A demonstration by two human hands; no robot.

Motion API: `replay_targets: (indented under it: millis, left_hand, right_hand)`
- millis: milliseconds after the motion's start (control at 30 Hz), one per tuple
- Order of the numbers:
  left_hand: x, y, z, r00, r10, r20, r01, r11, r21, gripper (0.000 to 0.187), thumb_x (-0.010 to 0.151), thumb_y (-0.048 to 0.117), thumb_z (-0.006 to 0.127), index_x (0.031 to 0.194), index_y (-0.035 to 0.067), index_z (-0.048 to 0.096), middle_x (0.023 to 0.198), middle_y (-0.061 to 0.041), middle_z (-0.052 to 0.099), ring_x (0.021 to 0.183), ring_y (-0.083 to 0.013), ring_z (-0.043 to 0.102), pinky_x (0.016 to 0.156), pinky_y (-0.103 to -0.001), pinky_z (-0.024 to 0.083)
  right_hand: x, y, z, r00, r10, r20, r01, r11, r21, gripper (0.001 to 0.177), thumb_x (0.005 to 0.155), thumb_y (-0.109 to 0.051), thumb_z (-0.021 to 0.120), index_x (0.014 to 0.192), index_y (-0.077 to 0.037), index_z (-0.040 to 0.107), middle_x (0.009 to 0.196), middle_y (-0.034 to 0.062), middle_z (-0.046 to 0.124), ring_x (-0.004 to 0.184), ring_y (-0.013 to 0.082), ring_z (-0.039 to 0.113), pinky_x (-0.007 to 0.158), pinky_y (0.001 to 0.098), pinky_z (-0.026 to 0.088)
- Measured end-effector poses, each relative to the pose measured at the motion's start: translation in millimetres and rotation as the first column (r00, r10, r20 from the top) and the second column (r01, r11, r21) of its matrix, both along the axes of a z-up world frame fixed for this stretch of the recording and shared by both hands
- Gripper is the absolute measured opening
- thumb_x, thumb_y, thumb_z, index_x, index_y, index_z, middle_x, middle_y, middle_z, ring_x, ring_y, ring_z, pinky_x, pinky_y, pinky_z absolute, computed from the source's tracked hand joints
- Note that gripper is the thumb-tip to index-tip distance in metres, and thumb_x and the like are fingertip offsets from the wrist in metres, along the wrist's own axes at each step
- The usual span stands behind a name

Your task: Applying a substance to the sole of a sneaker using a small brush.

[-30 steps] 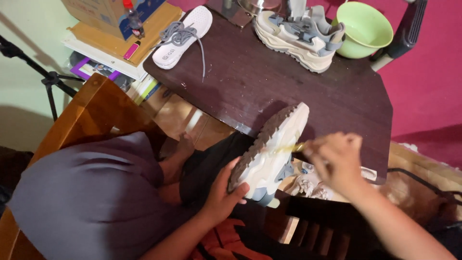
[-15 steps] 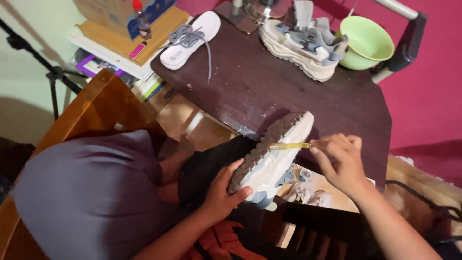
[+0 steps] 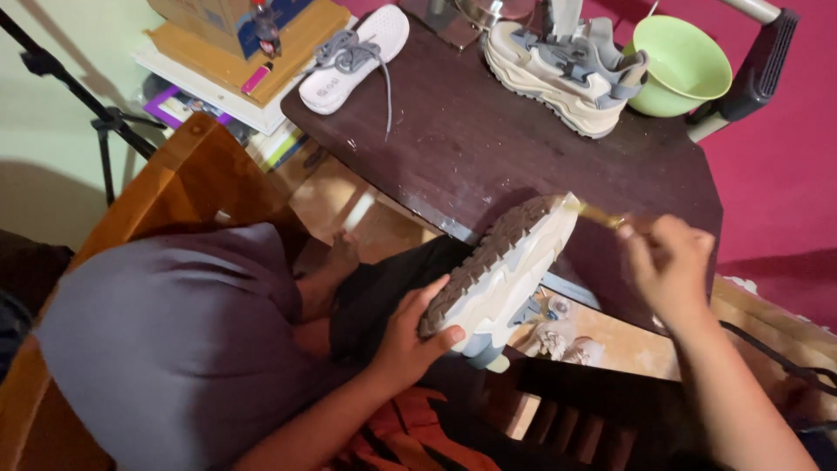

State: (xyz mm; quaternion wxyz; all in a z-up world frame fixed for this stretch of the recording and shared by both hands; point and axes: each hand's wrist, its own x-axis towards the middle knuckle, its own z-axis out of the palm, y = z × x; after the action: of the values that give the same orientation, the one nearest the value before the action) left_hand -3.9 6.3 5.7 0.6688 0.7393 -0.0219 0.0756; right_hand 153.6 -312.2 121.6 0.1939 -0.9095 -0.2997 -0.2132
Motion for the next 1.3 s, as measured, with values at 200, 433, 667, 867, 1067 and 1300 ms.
replay_targets:
  millis: [200,433,667,867,1067,1300]
  left_hand:
    - [4,-4,-15,1.000,0.006,0.027,-0.006,1.000,-0.008,0.077,0.083,0.048,0.077,0.149,0.014,0.055,0.131,-0.017,0.061,0.124,-0.0331,0.061,0.105,-0.043,0.045]
    - [5,-1,-5,1.000,-0.006,0.012,0.006,1.000,-0.001,0.078,0.085,0.051,0.071,0.148,0.009,0.054,0.135,-0.013,0.060,0.127,-0.0243,0.060,0.107,-0.035,0.045]
    - [4,-1,-4,1.000,0.007,-0.013,-0.006,1.000,0.023,0.077,0.084,0.051,0.072,0.147,0.010,0.055,0.136,-0.013,0.059,0.127,-0.0246,0.061,0.109,-0.035,0.044]
    - [3,0,-3,0.999,0.003,0.035,-0.002,1.000,-0.009,0.077,0.085,0.050,0.072,0.147,0.007,0.054,0.138,-0.014,0.060,0.128,-0.0253,0.059,0.110,-0.037,0.043]
    - [7,6,4,0.993,0.000,0.114,0.000,1.000,0.000,0.076,0.084,0.043,0.076,0.146,0.005,0.054,0.137,-0.015,0.061,0.126,-0.0256,0.061,0.110,-0.036,0.043]
    - [4,3,-1,0.994,-0.004,0.110,0.000,0.999,0.035,0.076,0.084,0.043,0.076,0.146,0.006,0.053,0.140,-0.016,0.060,0.128,-0.0268,0.060,0.110,-0.038,0.044]
  right_hand:
    - [-37,39,14,0.997,0.082,-0.010,-0.082,0.997,0.012,0.006,0.098,-0.017,0.073,0.092,-0.014,0.072,0.080,0.0011,0.067,0.071,0.0203,0.060,0.073,0.0370,0.037]
    - [-1,-20,-6,0.975,-0.224,0.013,0.224,0.972,-0.064,0.007,0.109,-0.021,0.071,0.106,-0.016,0.073,0.110,-0.0007,0.074,0.099,0.0203,0.064,0.096,0.0413,0.026]
    - [-23,19,7,0.966,0.215,0.145,-0.192,0.969,-0.152,0.005,0.098,-0.026,0.073,0.095,-0.022,0.075,0.093,-0.0057,0.068,0.087,0.0157,0.055,0.090,0.0361,0.024]
    - [-21,-14,6,0.973,-0.209,0.102,0.224,0.959,-0.171,0.006,0.108,-0.025,0.071,0.104,-0.021,0.070,0.092,-0.0035,0.063,0.093,0.0226,0.058,0.095,0.0432,0.026]
    - [-21,-5,13,0.983,0.147,0.112,-0.124,0.973,-0.195,0.008,0.097,-0.022,0.071,0.095,-0.030,0.074,0.103,-0.0122,0.071,0.099,0.0141,0.061,0.094,0.0414,0.024]
    - [-19,8,1,0.999,-0.040,-0.029,0.039,0.998,-0.046,0.012,0.105,-0.021,0.068,0.096,-0.014,0.073,0.087,-0.0002,0.070,0.078,0.0192,0.060,0.083,0.0399,0.034]
